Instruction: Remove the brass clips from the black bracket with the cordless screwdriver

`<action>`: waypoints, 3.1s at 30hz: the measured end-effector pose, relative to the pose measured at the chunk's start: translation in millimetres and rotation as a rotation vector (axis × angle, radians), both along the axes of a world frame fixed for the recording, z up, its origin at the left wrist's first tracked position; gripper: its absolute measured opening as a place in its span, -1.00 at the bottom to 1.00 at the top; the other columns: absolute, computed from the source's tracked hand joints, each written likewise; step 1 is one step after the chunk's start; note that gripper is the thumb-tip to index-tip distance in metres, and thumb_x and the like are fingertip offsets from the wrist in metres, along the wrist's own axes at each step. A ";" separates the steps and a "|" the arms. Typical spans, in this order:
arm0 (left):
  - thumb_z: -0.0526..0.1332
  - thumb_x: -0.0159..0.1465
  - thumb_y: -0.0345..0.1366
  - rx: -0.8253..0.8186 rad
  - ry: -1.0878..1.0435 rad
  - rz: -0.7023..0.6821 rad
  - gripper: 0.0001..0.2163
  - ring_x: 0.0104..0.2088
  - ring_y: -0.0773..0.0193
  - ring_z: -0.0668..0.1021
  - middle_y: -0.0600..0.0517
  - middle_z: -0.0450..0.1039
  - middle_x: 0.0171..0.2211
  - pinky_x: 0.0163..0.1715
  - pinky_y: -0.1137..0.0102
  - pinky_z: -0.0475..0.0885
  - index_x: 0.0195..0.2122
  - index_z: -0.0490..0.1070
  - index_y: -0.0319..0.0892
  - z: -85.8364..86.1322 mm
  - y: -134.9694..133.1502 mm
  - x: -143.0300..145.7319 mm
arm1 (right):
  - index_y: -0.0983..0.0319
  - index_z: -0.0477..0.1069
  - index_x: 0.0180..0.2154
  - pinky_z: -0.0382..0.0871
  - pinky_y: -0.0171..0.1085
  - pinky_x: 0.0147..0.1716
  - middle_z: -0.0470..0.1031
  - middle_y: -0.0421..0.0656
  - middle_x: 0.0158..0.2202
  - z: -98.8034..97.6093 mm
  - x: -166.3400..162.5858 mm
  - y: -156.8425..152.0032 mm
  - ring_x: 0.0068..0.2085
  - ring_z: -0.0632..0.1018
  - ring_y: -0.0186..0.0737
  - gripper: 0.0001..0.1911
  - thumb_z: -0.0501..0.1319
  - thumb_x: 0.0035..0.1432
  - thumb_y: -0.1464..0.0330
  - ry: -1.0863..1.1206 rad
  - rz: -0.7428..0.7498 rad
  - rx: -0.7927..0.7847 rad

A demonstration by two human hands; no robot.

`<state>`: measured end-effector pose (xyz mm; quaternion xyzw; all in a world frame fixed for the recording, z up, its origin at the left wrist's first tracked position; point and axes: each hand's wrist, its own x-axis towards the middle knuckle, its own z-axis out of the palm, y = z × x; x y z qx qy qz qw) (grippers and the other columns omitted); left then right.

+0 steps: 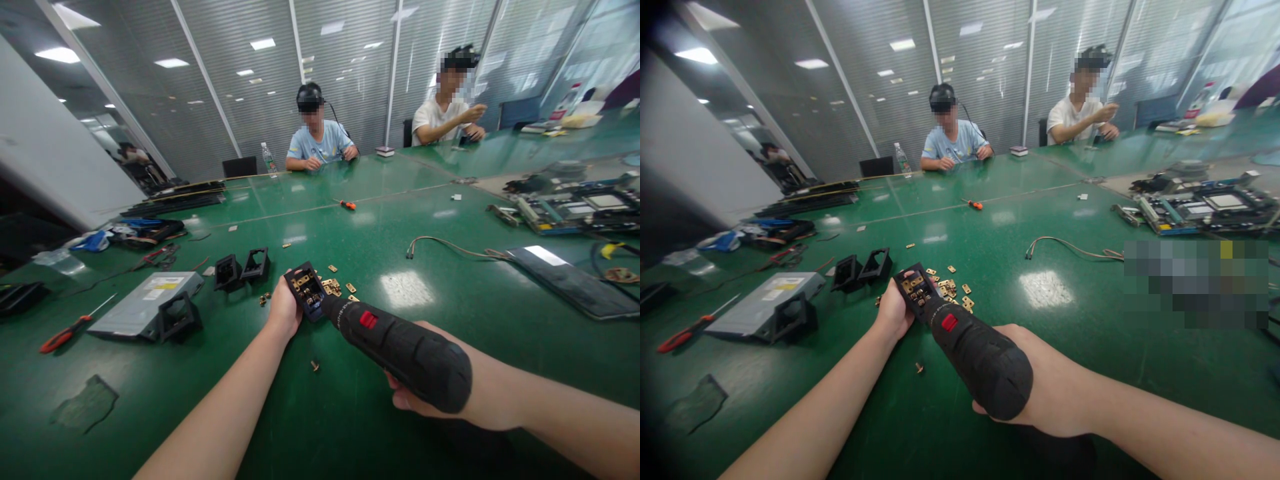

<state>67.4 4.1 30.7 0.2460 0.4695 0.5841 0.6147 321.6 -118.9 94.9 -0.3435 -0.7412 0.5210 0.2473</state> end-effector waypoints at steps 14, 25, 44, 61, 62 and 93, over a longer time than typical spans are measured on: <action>0.09 0.35 -0.18 -0.013 -0.029 0.051 -0.74 -0.36 0.11 0.66 -0.09 0.62 -0.34 -0.29 0.22 0.60 -0.20 0.52 -0.21 -3.2 1.3 -1.5 | 0.19 0.29 -0.41 0.36 -0.31 -0.47 0.45 -0.19 -0.44 7.8 -3.1 -1.0 -0.42 0.43 -0.23 -0.73 0.37 0.00 0.28 0.017 0.003 -0.106; 0.08 0.35 -0.16 -0.003 -0.032 0.034 -0.71 -0.38 0.10 0.66 -0.11 0.62 -0.36 -0.29 0.20 0.60 -0.21 0.52 -0.23 -1.7 0.8 -0.8 | 0.18 0.28 -0.39 0.35 -0.29 -0.47 0.42 -0.19 -0.44 4.5 -1.8 0.6 -0.42 0.42 -0.22 -0.72 0.38 0.01 0.26 -0.019 0.018 -0.049; 0.06 0.37 -0.16 -0.028 -0.019 0.041 -0.69 -0.37 0.12 0.66 -0.10 0.63 -0.35 -0.31 0.25 0.59 -0.18 0.52 -0.24 -2.9 2.8 -1.0 | 0.19 0.27 -0.38 0.32 -0.30 -0.43 0.40 -0.21 -0.43 10.9 -2.8 1.0 -0.41 0.39 -0.25 -0.72 0.37 0.00 0.26 -0.004 0.022 -0.128; 0.07 0.36 -0.19 -0.018 -0.040 0.047 -0.71 -0.36 0.12 0.66 -0.10 0.62 -0.35 -0.28 0.24 0.59 -0.20 0.53 -0.24 0.3 0.6 0.7 | 0.19 0.26 -0.40 0.30 -0.28 -0.44 0.39 -0.20 -0.44 6.8 -0.9 1.5 -0.43 0.37 -0.25 -0.72 0.37 0.02 0.29 0.010 0.025 -0.120; 0.07 0.36 -0.18 -0.021 -0.036 0.043 -0.71 -0.36 0.12 0.66 -0.10 0.62 -0.35 -0.29 0.24 0.59 -0.21 0.53 -0.24 0.2 0.5 0.6 | 0.20 0.26 -0.40 0.31 -0.28 -0.44 0.39 -0.20 -0.44 6.7 -0.8 1.5 -0.43 0.37 -0.25 -0.72 0.37 0.02 0.29 0.008 0.026 -0.122; 0.09 0.35 -0.13 -0.020 -0.023 0.037 -0.70 -0.36 0.08 0.66 -0.10 0.61 -0.38 -0.25 0.18 0.60 -0.23 0.52 -0.23 -0.6 0.9 0.0 | 0.20 0.27 -0.40 0.33 -0.33 -0.47 0.40 -0.24 -0.45 2.4 -1.1 1.2 -0.44 0.39 -0.30 -0.70 0.40 0.02 0.29 0.031 0.022 -0.069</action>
